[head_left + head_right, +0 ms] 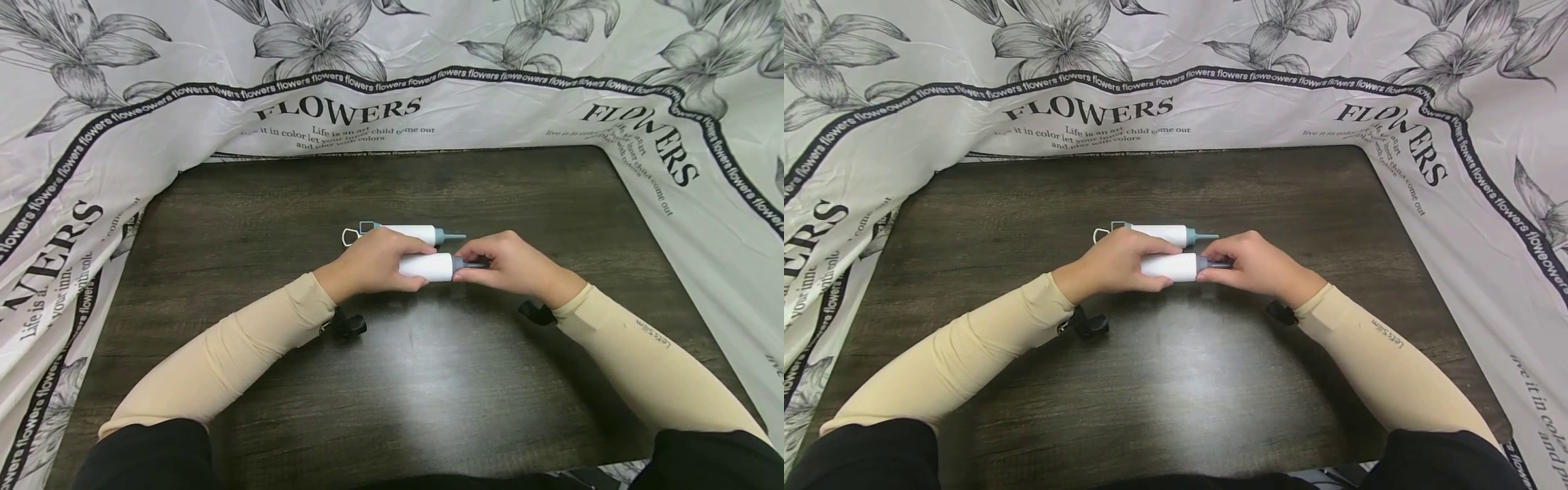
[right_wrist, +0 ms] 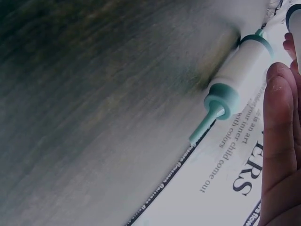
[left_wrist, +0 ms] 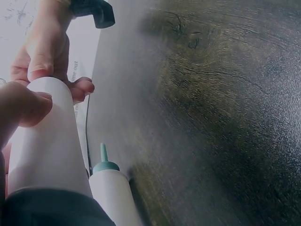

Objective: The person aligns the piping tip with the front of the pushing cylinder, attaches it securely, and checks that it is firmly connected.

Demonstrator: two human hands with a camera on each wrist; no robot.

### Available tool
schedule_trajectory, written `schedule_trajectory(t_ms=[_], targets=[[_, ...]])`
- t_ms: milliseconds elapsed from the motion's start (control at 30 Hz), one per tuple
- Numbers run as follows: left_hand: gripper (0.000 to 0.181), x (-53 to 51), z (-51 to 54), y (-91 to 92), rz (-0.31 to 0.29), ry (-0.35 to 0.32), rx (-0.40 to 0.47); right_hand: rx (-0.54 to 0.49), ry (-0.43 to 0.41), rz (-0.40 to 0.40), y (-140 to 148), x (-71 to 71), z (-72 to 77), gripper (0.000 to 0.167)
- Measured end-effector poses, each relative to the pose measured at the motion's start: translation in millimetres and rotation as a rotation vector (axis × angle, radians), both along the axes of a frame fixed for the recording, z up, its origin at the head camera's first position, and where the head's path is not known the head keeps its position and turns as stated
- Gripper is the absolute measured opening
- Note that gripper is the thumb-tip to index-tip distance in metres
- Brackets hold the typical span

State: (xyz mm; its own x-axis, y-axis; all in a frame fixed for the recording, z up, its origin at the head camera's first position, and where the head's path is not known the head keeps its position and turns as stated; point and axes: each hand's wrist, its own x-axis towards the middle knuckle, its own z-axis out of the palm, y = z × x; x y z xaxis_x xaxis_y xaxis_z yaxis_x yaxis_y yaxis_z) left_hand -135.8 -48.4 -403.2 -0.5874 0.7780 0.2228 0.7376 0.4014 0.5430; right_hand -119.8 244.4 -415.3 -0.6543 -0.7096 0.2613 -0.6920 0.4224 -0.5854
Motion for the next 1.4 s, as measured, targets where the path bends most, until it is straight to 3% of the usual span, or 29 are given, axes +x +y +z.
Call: schedule_trajectory(t_ms=[667, 1067, 1400], targets=[[0.04, -0.1, 0.8, 4.3, -0.006, 0.073, -0.011, 0.007, -0.003, -0.022, 2.5, 0.6, 1.3, 0.017], [0.039, 2.3, -0.2, 6.3, -0.015, 0.048, -0.005, 0.042, -0.047, -0.024, 3.3, 3.3, 1.6, 0.014], [0.036, 3.5, -8.1, 7.5, 0.041, -0.031, -0.094, 0.254, 0.025, 0.056, -8.7, -1.7, 5.1, 0.015]])
